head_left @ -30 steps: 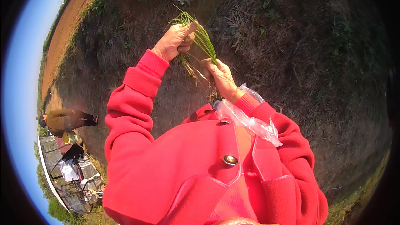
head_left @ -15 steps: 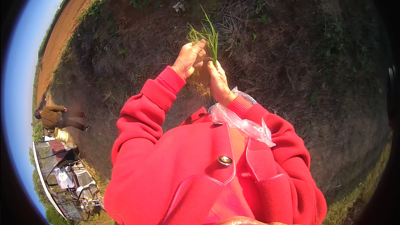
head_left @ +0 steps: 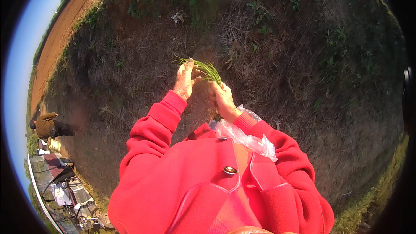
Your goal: The person walks along a dirt path and repeatedly pulls small bunches of grass or weeds from the ground by hand. They gather the plants into a growing bundle held in one hand while continuing to walk and pull more plants from the roadside.
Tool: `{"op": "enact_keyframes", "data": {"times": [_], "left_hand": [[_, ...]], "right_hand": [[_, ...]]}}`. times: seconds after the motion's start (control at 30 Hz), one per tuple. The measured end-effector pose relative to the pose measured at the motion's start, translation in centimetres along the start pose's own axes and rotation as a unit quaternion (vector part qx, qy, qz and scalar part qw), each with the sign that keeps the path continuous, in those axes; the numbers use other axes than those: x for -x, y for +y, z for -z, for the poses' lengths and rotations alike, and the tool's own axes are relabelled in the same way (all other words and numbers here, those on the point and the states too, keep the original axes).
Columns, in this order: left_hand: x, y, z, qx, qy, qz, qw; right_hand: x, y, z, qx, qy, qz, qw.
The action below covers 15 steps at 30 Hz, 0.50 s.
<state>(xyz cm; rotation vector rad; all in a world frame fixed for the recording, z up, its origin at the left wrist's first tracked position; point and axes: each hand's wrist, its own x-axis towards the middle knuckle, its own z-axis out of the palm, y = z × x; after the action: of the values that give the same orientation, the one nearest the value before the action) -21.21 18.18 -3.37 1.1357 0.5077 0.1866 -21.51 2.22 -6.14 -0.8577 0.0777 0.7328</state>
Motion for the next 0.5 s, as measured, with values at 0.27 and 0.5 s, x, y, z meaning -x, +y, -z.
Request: {"op": "enact_keyframes", "data": {"times": [0.27, 0.5], "left_hand": [[3.6, -3.7, 0.0, 0.100, -0.221, 0.171, 0.955], [3.0, -2.7, 0.6, 0.127, -0.286, 0.225, 0.923]], "right_hand": [[-2.1, 1.1, -0.5, 0.157, -0.005, 0.196, 0.968], [-4.0, 1.0, 0.2, 0.578, 0.070, 0.412, 0.701]]}}
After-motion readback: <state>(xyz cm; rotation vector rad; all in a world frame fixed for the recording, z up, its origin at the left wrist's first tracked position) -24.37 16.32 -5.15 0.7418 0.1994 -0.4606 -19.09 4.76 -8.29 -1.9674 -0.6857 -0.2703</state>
